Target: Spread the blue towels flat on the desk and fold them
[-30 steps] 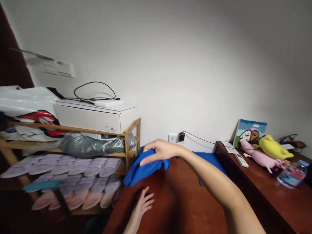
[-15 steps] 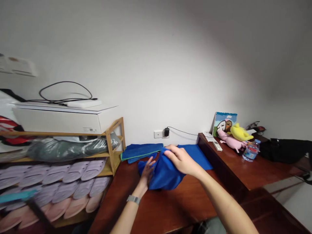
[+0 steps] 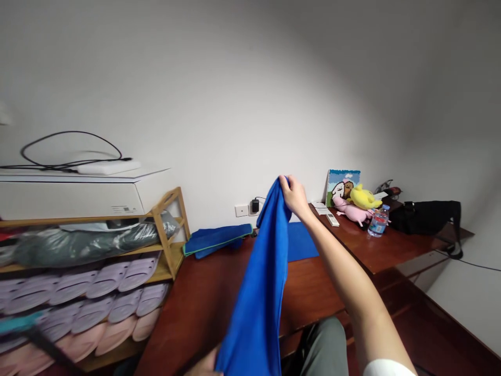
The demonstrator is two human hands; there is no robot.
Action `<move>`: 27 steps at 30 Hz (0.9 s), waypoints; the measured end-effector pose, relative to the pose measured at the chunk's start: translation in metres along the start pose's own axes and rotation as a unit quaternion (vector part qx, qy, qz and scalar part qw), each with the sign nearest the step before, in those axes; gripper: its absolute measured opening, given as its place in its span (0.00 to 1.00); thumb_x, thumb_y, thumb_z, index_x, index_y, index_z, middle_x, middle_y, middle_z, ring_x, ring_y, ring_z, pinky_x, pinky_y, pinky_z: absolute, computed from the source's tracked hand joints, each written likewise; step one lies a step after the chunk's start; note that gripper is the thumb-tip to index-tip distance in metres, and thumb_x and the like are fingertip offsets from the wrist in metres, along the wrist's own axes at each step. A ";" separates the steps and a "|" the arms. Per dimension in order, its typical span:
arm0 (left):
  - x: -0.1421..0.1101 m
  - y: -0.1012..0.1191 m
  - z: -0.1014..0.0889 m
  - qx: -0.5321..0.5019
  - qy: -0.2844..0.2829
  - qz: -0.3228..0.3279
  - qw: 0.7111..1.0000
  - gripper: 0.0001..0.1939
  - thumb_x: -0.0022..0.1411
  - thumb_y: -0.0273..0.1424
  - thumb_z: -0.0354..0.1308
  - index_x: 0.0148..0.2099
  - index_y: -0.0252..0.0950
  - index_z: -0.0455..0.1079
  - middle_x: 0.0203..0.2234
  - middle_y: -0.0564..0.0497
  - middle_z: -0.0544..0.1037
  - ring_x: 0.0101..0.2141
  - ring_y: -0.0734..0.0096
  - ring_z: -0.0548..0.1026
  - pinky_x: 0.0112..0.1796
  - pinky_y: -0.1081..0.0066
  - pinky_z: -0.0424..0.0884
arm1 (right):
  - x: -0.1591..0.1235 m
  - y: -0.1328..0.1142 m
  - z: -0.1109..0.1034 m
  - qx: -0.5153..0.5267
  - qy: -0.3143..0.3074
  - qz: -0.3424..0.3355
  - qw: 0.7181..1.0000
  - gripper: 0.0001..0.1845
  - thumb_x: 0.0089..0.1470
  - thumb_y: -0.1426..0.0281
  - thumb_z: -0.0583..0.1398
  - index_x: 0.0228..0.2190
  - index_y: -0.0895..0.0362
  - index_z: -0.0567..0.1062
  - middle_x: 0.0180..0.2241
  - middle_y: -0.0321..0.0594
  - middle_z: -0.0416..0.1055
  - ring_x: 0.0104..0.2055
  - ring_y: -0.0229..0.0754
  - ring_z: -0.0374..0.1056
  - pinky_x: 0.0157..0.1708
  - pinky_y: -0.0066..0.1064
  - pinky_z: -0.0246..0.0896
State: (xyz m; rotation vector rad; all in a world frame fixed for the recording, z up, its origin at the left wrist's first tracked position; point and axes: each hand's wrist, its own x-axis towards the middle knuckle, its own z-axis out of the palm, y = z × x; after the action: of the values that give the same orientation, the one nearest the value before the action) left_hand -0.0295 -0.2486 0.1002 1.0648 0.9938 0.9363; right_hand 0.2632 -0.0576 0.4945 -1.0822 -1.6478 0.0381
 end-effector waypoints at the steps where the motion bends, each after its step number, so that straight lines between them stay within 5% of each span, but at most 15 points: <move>1: -0.004 0.012 -0.016 -0.013 -0.006 -0.016 1.000 0.37 0.32 0.54 0.79 0.48 0.53 0.81 0.45 0.44 0.88 0.52 0.35 0.82 0.51 0.43 0.78 | -0.001 0.020 -0.004 -0.046 0.000 0.017 0.999 0.30 0.72 0.44 0.48 0.34 0.53 0.73 0.29 0.36 0.72 0.35 0.44 0.67 0.38 0.31 0.58; 5: 0.013 0.081 -0.085 0.033 0.167 0.035 0.985 0.40 0.46 0.57 0.71 0.57 0.42 0.76 0.48 0.44 0.86 0.53 0.43 0.81 0.57 0.47 0.75 | -0.047 0.110 -0.017 -0.201 -0.083 0.114 0.969 0.26 0.72 0.51 0.50 0.32 0.53 0.76 0.34 0.47 0.79 0.40 0.50 0.74 0.43 0.35 0.61; 7: 0.029 0.100 -0.111 0.183 0.291 0.107 0.933 0.42 0.46 0.59 0.69 0.58 0.40 0.75 0.50 0.41 0.84 0.57 0.41 0.78 0.59 0.47 0.73 | -0.095 0.153 -0.015 -0.213 -0.160 0.177 0.947 0.26 0.71 0.52 0.52 0.30 0.53 0.76 0.35 0.50 0.80 0.43 0.52 0.76 0.45 0.36 0.62; 9: 0.040 0.094 -0.123 0.336 0.355 0.145 0.860 0.37 0.51 0.60 0.64 0.55 0.41 0.77 0.54 0.39 0.82 0.60 0.39 0.75 0.61 0.44 0.70 | -0.154 0.188 -0.006 -0.197 -0.212 0.226 0.930 0.26 0.70 0.55 0.53 0.25 0.53 0.75 0.33 0.51 0.80 0.42 0.55 0.77 0.44 0.38 0.64; 11: 0.042 0.063 -0.123 0.449 0.312 0.150 0.824 0.31 0.55 0.58 0.62 0.53 0.44 0.79 0.54 0.40 0.81 0.60 0.41 0.75 0.62 0.45 0.69 | -0.215 0.212 0.006 -0.182 -0.232 0.253 0.921 0.24 0.69 0.59 0.54 0.23 0.53 0.75 0.29 0.49 0.80 0.39 0.54 0.78 0.42 0.38 0.66; 14: 0.033 0.003 -0.117 0.531 0.208 0.131 0.811 0.28 0.53 0.55 0.66 0.52 0.48 0.81 0.55 0.44 0.82 0.58 0.43 0.77 0.61 0.49 0.72 | -0.294 0.235 0.023 -0.156 -0.236 0.291 0.914 0.22 0.66 0.57 0.54 0.27 0.54 0.78 0.28 0.45 0.80 0.37 0.53 0.79 0.39 0.37 0.69; 17: 0.019 -0.034 -0.121 0.547 0.215 0.128 0.799 0.27 0.56 0.54 0.64 0.54 0.50 0.80 0.59 0.45 0.81 0.61 0.45 0.76 0.61 0.51 0.72 | -0.344 0.252 0.030 -0.144 -0.214 0.324 0.910 0.19 0.60 0.55 0.59 0.38 0.56 0.82 0.33 0.43 0.83 0.41 0.53 0.80 0.42 0.38 0.73; 22: 0.002 -0.030 -0.126 0.577 0.197 0.116 0.784 0.20 0.60 0.54 0.60 0.47 0.52 0.82 0.48 0.47 0.86 0.53 0.46 0.81 0.56 0.52 0.75 | -0.374 0.286 0.021 -0.143 -0.165 0.372 0.902 0.22 0.55 0.61 0.60 0.49 0.55 0.80 0.47 0.50 0.83 0.51 0.57 0.79 0.52 0.43 0.73; 27: -0.017 -0.037 -0.112 0.553 0.161 0.074 0.814 0.18 0.67 0.52 0.51 0.34 0.52 0.77 0.33 0.50 0.86 0.38 0.52 0.84 0.42 0.59 0.77 | -0.389 0.313 0.002 -0.135 -0.121 0.379 0.908 0.25 0.55 0.63 0.58 0.53 0.56 0.76 0.53 0.51 0.80 0.55 0.57 0.78 0.55 0.45 0.72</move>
State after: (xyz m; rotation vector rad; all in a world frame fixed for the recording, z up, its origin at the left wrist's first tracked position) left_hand -0.1360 -0.2451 0.0475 2.0074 1.8568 0.6179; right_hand 0.4442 -0.1297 0.0353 -1.9484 -1.3682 0.4786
